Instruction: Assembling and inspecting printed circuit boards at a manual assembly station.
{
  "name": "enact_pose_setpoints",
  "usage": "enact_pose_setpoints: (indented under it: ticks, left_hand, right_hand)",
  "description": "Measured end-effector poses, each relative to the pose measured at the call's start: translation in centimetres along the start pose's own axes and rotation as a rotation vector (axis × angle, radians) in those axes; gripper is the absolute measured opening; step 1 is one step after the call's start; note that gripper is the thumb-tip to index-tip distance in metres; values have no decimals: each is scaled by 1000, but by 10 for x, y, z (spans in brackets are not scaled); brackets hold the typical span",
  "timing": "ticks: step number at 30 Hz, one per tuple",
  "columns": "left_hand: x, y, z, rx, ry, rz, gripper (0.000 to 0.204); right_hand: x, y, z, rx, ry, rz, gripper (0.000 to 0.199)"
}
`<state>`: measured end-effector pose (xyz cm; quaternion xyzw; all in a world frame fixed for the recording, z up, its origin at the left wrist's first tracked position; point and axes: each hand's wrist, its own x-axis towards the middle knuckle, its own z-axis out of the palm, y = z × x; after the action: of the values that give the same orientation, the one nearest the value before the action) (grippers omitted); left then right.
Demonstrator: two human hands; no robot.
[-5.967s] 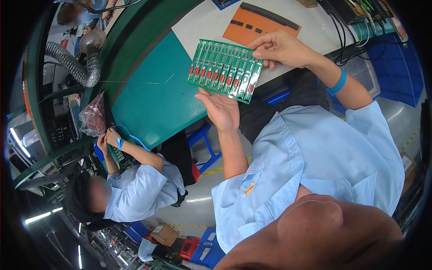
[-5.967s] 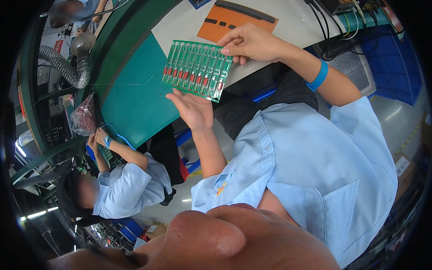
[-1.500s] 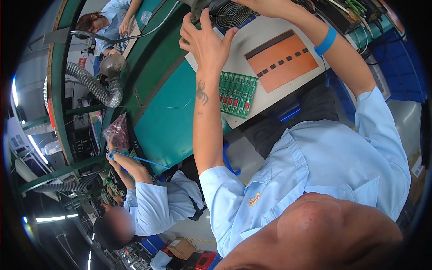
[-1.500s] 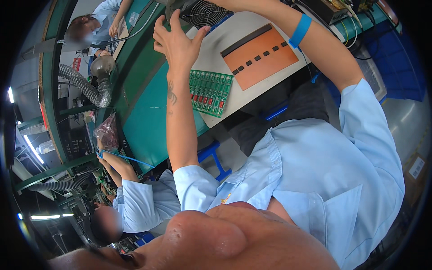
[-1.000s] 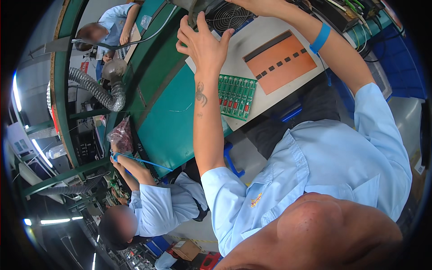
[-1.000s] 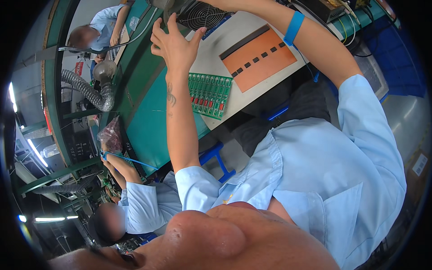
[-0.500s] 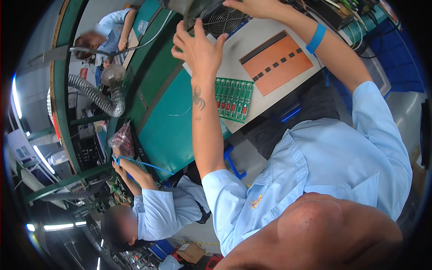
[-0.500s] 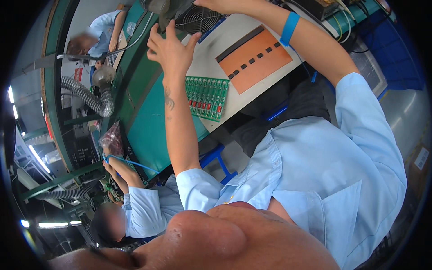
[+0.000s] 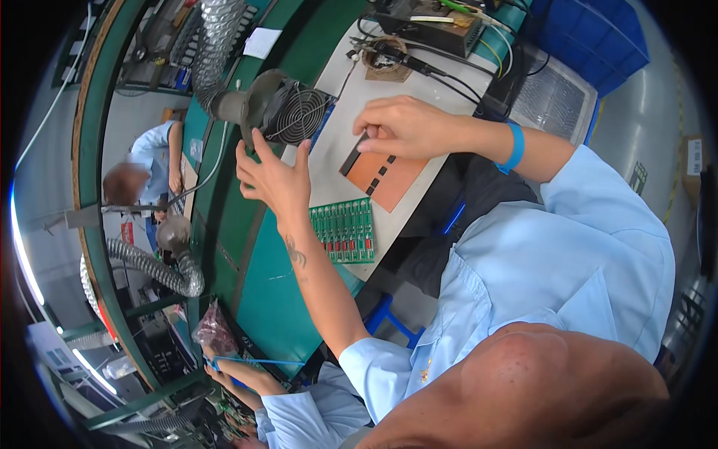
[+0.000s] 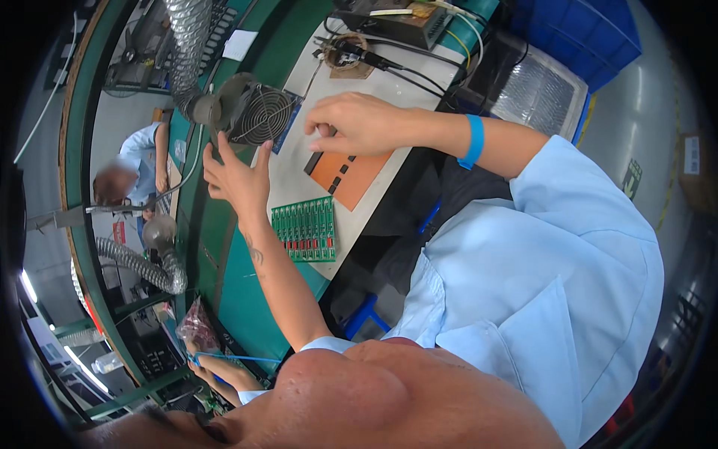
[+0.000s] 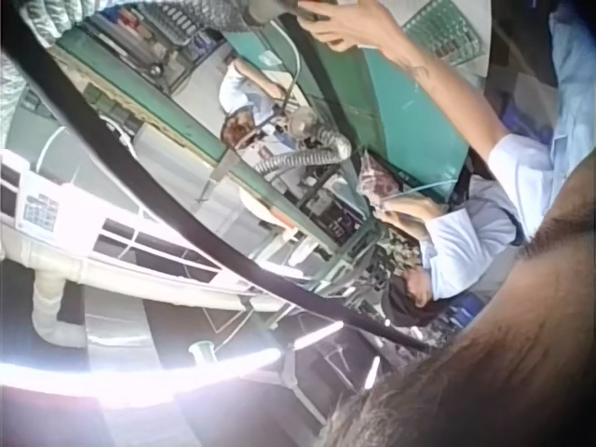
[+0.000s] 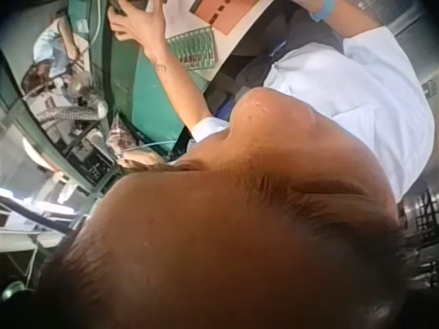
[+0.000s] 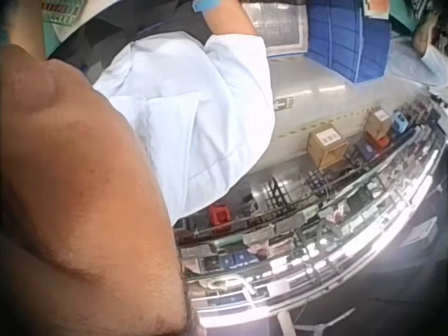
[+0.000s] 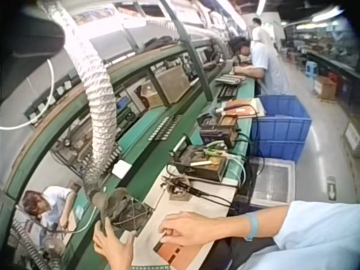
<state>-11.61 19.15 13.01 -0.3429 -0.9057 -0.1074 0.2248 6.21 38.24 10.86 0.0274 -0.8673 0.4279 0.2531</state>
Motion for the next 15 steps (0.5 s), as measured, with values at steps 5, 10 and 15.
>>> enact_pose_setpoints:
  ticks: [5,10,15]
  left_hand:
    - [-11,21,-23,-66,-20,16,85]
    - [-53,77,-67,-196,14,144,85]
    - [-142,101,-56,-668,112,263,61]
  right_hand:
    - [-45,-4,-46,155,-31,110,18]
    - [-99,-1,-107,142,312,70,23]
    - [-121,46,-178,143,692,-51,31]
